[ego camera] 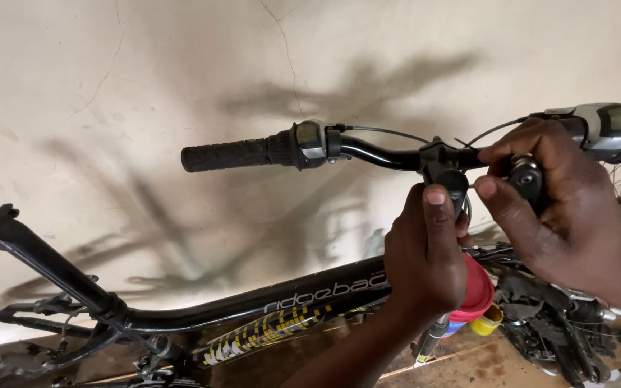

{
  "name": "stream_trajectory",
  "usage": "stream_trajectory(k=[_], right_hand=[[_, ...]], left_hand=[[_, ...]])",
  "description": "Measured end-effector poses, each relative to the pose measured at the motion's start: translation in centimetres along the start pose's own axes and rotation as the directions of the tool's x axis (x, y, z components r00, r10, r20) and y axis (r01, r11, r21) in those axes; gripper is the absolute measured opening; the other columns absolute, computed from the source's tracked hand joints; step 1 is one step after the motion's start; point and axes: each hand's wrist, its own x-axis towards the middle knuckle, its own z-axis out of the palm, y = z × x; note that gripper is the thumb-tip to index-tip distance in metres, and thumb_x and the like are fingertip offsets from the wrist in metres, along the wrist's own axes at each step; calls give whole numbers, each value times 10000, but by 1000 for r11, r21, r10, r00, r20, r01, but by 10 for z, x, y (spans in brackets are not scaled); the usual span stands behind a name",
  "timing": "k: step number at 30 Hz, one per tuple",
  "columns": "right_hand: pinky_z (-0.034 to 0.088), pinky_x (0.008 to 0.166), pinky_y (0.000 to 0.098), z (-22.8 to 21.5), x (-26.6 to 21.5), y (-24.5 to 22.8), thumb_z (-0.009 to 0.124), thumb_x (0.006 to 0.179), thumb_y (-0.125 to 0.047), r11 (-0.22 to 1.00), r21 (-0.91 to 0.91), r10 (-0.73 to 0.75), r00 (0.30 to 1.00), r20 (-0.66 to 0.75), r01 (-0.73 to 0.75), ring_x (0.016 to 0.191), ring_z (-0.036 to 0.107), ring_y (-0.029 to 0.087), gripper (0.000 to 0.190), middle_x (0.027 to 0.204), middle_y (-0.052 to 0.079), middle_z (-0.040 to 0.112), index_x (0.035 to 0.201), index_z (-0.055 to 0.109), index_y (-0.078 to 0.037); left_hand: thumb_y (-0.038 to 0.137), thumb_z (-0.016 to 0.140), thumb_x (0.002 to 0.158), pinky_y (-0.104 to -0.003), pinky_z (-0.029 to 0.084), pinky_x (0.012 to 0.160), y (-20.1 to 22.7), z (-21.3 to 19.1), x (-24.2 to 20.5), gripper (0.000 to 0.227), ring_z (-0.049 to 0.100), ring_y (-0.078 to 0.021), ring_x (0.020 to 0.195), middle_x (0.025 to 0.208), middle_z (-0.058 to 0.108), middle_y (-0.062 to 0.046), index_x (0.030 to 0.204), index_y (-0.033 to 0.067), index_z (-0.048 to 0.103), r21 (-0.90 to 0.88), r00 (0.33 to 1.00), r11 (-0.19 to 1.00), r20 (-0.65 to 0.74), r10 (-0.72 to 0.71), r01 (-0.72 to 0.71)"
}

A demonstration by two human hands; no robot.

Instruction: Using a multi-tool to loosen bolts and remove the handlebars and stem from a bicycle frame

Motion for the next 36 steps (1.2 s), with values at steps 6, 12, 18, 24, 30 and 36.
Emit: stream_trajectory(k=[6,12,18,24,30,36], right_hand=[[477,715,324,0,-1,8,539,930,-166,995,61,-84,995,61,80,855,641,222,243,1018,139,624,1097,526,10],[443,872,329,-1,-8,21,504,939,-216,963,240,-130,992,6,125,1017,562,221,290,1077,141,545,1145,452,-19],[497,807,289,7,-16,31,503,916,-308,919,376,-151,987,60,118,1020,542,193,356,1118,135,498,1156,423,-57],[516,793,289,8,-16,32,449,925,-358,909,413,-73,997,22,58,975,580,194,392,1128,163,522,1160,404,-48],[489,772,314,1,-10,30,394,956,-415,865,497,27,994,102,-74,910,570,201,397,1076,148,540,1126,400,-56],[545,671,306,-3,-13,26,436,939,-429,787,596,90,986,143,-159,671,594,193,406,1011,138,539,1093,394,-56]], left_hand=[[508,229,981,-351,429,563,4,-12,-5,528,576,-181,591,699,625,-15,911,102,560,-136,996,990,79,37,-26],[508,418,948,-337,488,686,-1,-12,-7,477,641,-184,776,868,673,-67,1037,55,542,-226,980,958,42,194,-180],[469,465,934,-311,424,664,3,-17,-11,666,505,-134,757,819,508,-16,1445,52,372,-190,946,940,102,306,-284],[415,549,919,-340,460,954,-7,-23,0,499,546,-213,1059,1114,517,-87,1328,131,510,-32,892,893,46,449,-448],[378,649,814,-367,304,1055,3,-37,42,285,549,-196,1233,1198,586,-42,1014,180,611,184,713,690,225,664,-700],[211,673,787,-414,279,1214,2,-36,69,159,631,-213,1271,1101,707,-7,885,171,555,45,549,581,396,736,-812]])
